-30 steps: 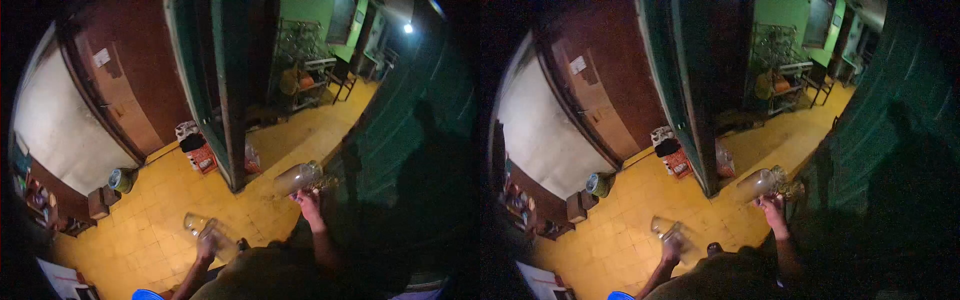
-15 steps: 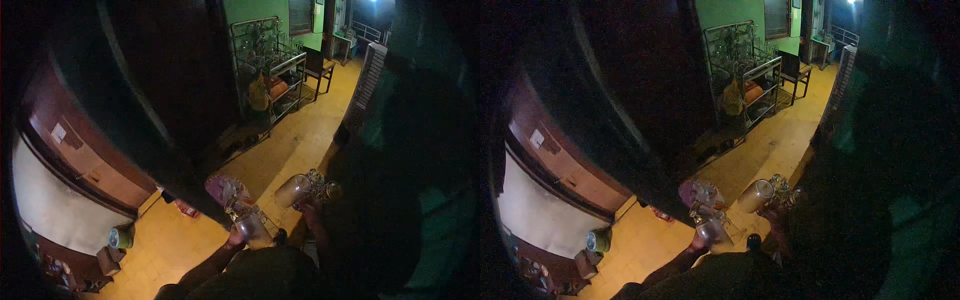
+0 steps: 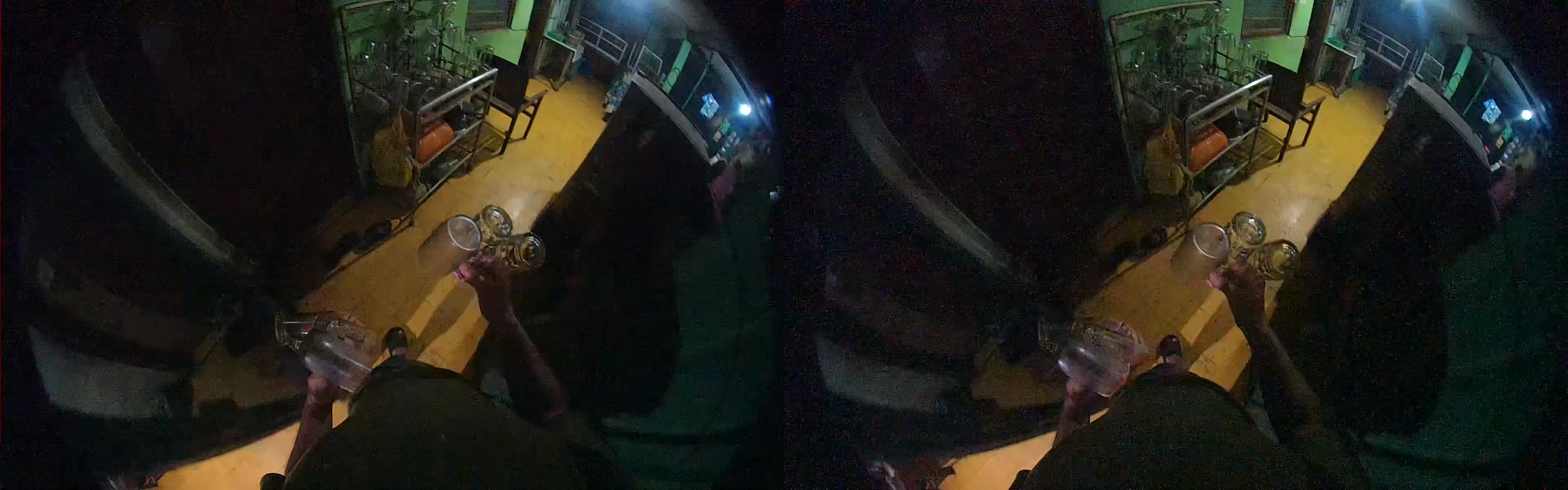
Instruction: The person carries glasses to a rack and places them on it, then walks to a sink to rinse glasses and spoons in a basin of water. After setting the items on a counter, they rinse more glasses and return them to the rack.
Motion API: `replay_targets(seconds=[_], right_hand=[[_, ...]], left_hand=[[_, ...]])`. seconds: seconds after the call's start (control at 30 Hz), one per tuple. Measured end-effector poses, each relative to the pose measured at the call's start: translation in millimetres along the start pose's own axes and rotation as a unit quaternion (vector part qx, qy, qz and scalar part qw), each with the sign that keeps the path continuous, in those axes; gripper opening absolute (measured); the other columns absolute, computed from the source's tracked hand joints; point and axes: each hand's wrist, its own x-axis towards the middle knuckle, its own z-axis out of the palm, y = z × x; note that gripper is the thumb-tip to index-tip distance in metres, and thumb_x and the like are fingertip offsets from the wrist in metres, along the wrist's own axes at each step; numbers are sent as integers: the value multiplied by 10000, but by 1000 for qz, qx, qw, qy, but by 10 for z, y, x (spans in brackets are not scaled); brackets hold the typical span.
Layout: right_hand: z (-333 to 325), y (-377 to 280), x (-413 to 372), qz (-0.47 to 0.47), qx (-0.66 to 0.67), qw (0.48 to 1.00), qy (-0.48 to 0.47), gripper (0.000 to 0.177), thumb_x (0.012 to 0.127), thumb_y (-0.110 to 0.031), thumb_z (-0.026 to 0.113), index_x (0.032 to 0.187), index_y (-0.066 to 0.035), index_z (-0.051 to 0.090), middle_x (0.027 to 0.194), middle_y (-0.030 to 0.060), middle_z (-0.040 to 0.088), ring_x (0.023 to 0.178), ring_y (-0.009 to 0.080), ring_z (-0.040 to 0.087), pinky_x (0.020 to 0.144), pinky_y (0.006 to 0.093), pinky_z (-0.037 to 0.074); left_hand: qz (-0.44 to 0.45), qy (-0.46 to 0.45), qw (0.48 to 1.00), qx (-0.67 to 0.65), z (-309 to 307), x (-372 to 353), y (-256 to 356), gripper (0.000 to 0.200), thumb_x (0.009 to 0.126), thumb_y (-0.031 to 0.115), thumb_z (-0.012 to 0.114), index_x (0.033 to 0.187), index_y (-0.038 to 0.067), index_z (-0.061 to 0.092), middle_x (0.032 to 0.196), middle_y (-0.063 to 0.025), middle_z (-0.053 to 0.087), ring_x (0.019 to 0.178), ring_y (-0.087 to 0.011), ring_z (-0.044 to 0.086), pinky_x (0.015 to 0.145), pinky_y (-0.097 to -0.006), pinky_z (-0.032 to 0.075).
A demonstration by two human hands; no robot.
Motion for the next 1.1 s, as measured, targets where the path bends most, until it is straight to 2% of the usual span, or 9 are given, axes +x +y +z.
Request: replay_targets(seconds=[0.07,0.1,0.3,0.37,0.5,0.57,0.67,0.9,1.1], right_hand=[[20,-116,600,28,-272,962,2,149,838,-39,657,956,-8,572,899,114,633,848,253,655,760,388,558],[26,-128,793,36,-280,959,-8,149,838,-39,657,956,-8,572,899,114,633,848,253,655,760,388,558],[-397,-3,1958,22,-219,971,95,139,851,-56,649,948,18,583,897,123,649,836,213,647,762,369,551],[-411,-126,2270,12,-106,993,53,148,850,-52,643,971,10,585,920,119,647,845,202,642,765,366,550],[-552,-124,3434,-12,-200,978,58,158,850,-55,636,992,1,593,944,128,645,871,228,647,779,390,552],[-706,-19,4169,-8,-141,990,-28,228,873,-80,605,1088,-13,568,1028,99,619,942,217,628,825,375,528],[-565,88,5072,-55,-77,994,-49,232,874,-92,621,1082,-3,570,1040,105,622,958,223,625,829,365,527],[-342,402,6679,-2,-165,979,-119,162,883,-99,620,1008,3,609,1008,127,632,961,228,617,826,359,517],[-434,924,7177,94,4,982,-166,228,895,-194,622,1017,-3,612,1005,96,627,929,204,617,825,367,510]], left_hand=[[10,34,999,16,-77,415,67,455,845,336,678,1156,41,524,1025,-103,586,867,-221,598,763,-392,529],[18,50,998,17,-83,593,99,456,845,336,678,1156,41,524,1026,-103,586,867,-220,598,763,-392,529],[45,127,990,49,6,1537,292,459,843,340,679,1155,41,524,1027,-103,586,866,-220,599,762,-392,530],[61,138,987,57,80,1750,292,460,842,341,680,1155,41,525,1028,-103,586,866,-220,599,761,-392,530],[85,161,982,59,363,2472,199,463,841,343,681,1154,41,525,1029,-103,586,866,-220,599,761,-392,530],[104,170,978,57,537,2891,124,464,840,344,681,1154,41,525,1030,-103,586,865,-220,600,760,-391,530],[131,184,972,60,833,3404,81,466,839,346,682,1154,40,526,1031,-103,586,865,-220,600,760,-391,530],[165,213,962,34,1359,4393,23,470,837,350,684,1153,40,526,1033,-102,586,864,-220,601,759,-391,530],[181,246,952,33,1314,5055,135,474,835,354,686,1152,40,527,1034,-102,586,863,-219,602,758,-390,530]])
